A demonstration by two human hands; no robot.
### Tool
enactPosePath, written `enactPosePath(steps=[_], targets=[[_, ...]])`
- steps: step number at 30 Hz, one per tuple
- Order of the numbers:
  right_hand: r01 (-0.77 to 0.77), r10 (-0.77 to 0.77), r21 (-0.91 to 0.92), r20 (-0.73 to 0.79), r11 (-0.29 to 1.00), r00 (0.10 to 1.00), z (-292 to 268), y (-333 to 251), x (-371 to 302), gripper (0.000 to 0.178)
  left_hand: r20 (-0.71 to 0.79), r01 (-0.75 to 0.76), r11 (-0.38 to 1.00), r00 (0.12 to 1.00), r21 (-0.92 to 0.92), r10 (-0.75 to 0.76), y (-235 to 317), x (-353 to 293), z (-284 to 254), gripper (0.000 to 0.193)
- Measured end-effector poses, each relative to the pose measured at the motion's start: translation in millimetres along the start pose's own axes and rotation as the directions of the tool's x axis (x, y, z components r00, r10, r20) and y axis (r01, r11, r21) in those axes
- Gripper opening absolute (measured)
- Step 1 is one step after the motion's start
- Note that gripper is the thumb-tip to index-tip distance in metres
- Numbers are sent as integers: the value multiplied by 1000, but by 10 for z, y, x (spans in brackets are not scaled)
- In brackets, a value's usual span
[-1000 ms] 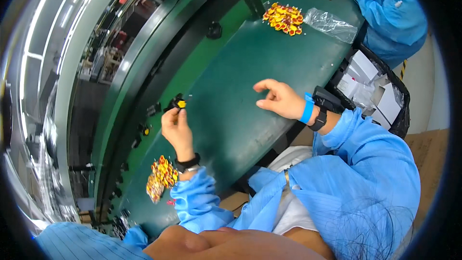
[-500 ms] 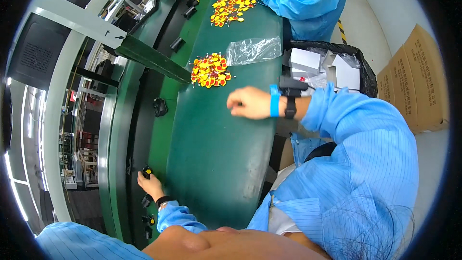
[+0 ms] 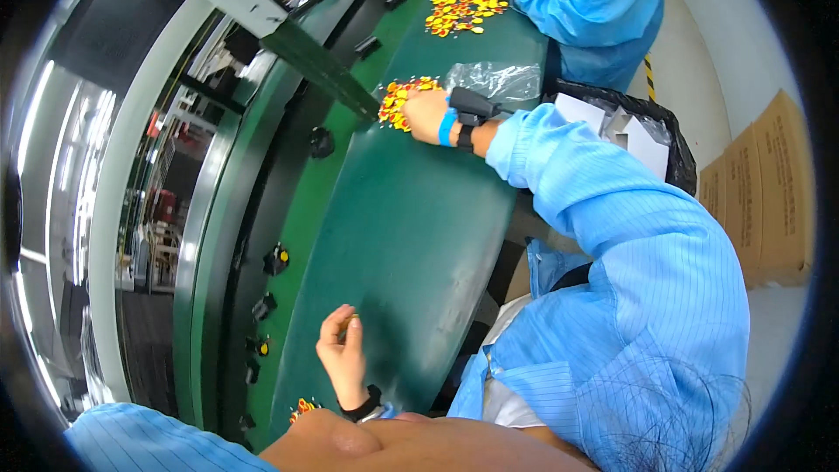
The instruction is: Assembling small yellow components into black plastic housings on a factory conveyor belt.
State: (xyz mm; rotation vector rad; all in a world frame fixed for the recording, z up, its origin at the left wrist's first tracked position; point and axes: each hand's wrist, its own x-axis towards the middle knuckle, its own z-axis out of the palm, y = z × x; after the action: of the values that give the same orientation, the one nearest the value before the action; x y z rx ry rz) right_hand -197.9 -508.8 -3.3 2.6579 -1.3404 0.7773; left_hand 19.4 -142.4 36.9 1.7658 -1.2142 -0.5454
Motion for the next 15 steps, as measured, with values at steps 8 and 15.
enactPosePath(steps=[8, 15], targets=[[-68, 116, 670, -27, 739, 993, -428, -335, -156, 18, -8, 172, 899, 981, -403, -192, 204, -344, 342, 15], [-585, -174, 811, 576, -2, 799, -639, -1002, -607, 13, 12, 203, 821, 973, -533, -232, 333, -416, 567, 17]])
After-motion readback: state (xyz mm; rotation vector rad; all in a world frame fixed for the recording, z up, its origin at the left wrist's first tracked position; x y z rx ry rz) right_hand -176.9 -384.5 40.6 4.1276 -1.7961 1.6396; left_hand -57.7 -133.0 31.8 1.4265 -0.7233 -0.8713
